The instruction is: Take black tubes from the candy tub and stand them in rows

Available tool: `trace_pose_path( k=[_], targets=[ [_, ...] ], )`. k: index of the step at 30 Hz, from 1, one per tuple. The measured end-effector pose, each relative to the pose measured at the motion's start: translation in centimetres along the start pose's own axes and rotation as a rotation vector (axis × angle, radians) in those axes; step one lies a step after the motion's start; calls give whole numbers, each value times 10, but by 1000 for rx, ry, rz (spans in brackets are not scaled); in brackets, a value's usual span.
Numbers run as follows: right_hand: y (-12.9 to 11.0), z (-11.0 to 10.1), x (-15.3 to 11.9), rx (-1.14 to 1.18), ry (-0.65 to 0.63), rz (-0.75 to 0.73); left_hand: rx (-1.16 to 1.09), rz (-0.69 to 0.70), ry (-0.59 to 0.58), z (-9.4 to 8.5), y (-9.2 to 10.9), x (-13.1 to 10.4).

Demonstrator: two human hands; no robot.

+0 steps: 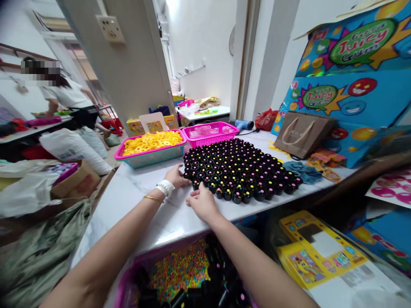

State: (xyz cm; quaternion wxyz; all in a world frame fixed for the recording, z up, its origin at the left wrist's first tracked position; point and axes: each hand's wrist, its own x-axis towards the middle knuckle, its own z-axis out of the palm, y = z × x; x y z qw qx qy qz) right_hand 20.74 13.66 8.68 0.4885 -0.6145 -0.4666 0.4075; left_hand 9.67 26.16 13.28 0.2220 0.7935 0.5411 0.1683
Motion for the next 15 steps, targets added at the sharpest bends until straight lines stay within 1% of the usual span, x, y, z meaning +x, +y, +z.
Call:
trace_pose_path(
  k=[3,6,8,10,12,15],
  targets=[
    [0,0,-8,36,-27,9,-40,-46,25,1,3,-5],
    [5,-1,-24,64,-51,-52,-63,-47,41,1,2,-25],
    [13,-1,-27,122,-69,-112,-68,-38,32,2,-3,-40],
    [20,1,-22,134,-67,-112,-71,-25,1,3,-11,-50],
    [24,5,-13,172,-68,-82,-78,-4,-36,3,-18,-57],
    [25,11,1,260,-83,-27,-91,29,-87,1,-20,-61]
  ],
)
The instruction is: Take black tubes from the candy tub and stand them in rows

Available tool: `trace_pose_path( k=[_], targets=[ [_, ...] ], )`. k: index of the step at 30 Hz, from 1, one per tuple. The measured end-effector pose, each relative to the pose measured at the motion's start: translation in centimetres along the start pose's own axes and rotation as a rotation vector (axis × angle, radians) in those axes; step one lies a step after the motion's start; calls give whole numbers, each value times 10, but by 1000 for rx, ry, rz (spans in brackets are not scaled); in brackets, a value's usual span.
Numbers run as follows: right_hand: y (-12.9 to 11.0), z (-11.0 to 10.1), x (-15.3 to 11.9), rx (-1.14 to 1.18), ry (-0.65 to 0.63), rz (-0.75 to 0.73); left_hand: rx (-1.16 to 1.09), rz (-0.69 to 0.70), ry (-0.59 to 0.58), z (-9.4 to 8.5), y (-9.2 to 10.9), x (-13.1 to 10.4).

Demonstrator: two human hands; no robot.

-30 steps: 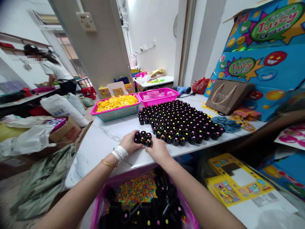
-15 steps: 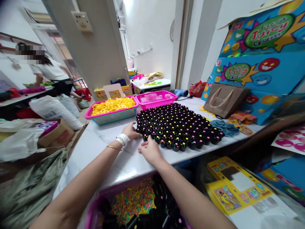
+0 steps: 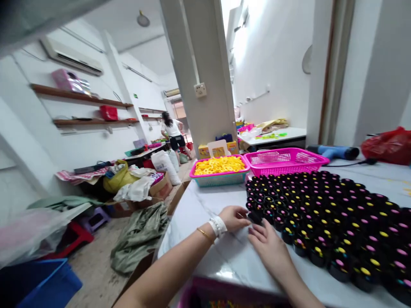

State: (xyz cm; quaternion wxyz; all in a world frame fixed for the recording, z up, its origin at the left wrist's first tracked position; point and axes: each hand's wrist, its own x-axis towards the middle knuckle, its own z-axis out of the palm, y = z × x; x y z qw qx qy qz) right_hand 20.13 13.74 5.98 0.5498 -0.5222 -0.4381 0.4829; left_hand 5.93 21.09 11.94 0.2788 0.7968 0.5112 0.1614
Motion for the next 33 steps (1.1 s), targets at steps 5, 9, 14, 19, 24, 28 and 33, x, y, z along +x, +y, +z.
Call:
trace_pose_path(
  k=[5,9,14,19,24,28,33],
  targets=[
    [7,2,7,30,63,-17,31,22,27,5,12,-2],
    [-1,2,0,31,41,-41,22,33,57,13,17,-5],
    [-23,5,-5,43,-43,-15,-81,66,62,16,8,1],
    [-32,8,-6,42,-64,3,-141,31,113,13,3,2],
    [-29,4,-6,13,-132,9,-118,-63,178,16,18,-7],
    [-14,2,13,45,-206,92,-42,-215,276,20,27,6],
    [-13,10,8,73,-257,53,-21,-238,320,15,31,13]
  ],
)
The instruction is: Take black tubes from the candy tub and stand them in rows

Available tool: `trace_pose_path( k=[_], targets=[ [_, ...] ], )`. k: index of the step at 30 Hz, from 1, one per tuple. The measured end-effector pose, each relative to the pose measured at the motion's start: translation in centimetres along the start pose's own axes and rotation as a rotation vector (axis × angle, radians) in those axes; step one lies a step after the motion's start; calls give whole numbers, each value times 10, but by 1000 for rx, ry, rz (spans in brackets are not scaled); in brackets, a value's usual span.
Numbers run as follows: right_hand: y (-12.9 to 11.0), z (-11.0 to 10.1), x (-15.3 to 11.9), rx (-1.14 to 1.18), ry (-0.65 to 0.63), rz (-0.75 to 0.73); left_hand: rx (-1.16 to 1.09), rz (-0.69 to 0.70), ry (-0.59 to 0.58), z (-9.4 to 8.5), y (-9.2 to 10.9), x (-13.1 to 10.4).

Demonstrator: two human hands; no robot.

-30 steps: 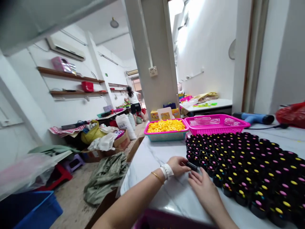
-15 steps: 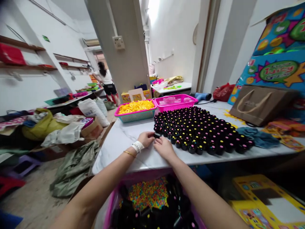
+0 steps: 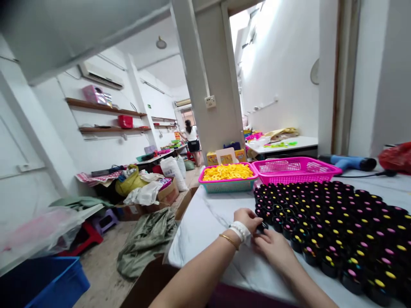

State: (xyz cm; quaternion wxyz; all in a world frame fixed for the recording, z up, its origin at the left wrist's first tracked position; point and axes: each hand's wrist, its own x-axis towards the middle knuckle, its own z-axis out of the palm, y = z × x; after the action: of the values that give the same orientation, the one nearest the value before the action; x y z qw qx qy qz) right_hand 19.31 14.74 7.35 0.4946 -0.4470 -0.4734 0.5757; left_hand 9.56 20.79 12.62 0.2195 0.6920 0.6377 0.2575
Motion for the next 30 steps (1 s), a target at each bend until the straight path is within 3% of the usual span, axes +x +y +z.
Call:
trace_pose_path(
  k=[3,7,11,14,16,18,20,23,27,30],
  targets=[
    [-8,12,-27,35,-16,19,-36,73,-30,-1,0,-18],
    [-18,25,-64,108,-203,45,-122,210,-67,0,-6,-59],
    [-18,29,-77,22,-221,-46,-217,268,1,-11,-23,-86],
    [-15,26,-81,41,-213,-19,-294,422,163,-23,-39,-95],
    [-16,20,-86,-7,-176,1,-260,519,283,-29,-47,-96],
    [-19,8,-93,-128,-51,-88,-191,551,332,-31,-52,-95],
    [-21,-8,-102,-316,130,-306,-168,555,290,-31,-54,-92],
    [-19,-37,-117,-596,315,-614,-221,534,104,-27,-51,-91],
    [-5,-64,-133,-808,418,-641,-262,500,2,-24,-46,-97],
    [5,-62,-136,-1042,329,-642,-279,475,14,-24,-49,-102]
  ],
)
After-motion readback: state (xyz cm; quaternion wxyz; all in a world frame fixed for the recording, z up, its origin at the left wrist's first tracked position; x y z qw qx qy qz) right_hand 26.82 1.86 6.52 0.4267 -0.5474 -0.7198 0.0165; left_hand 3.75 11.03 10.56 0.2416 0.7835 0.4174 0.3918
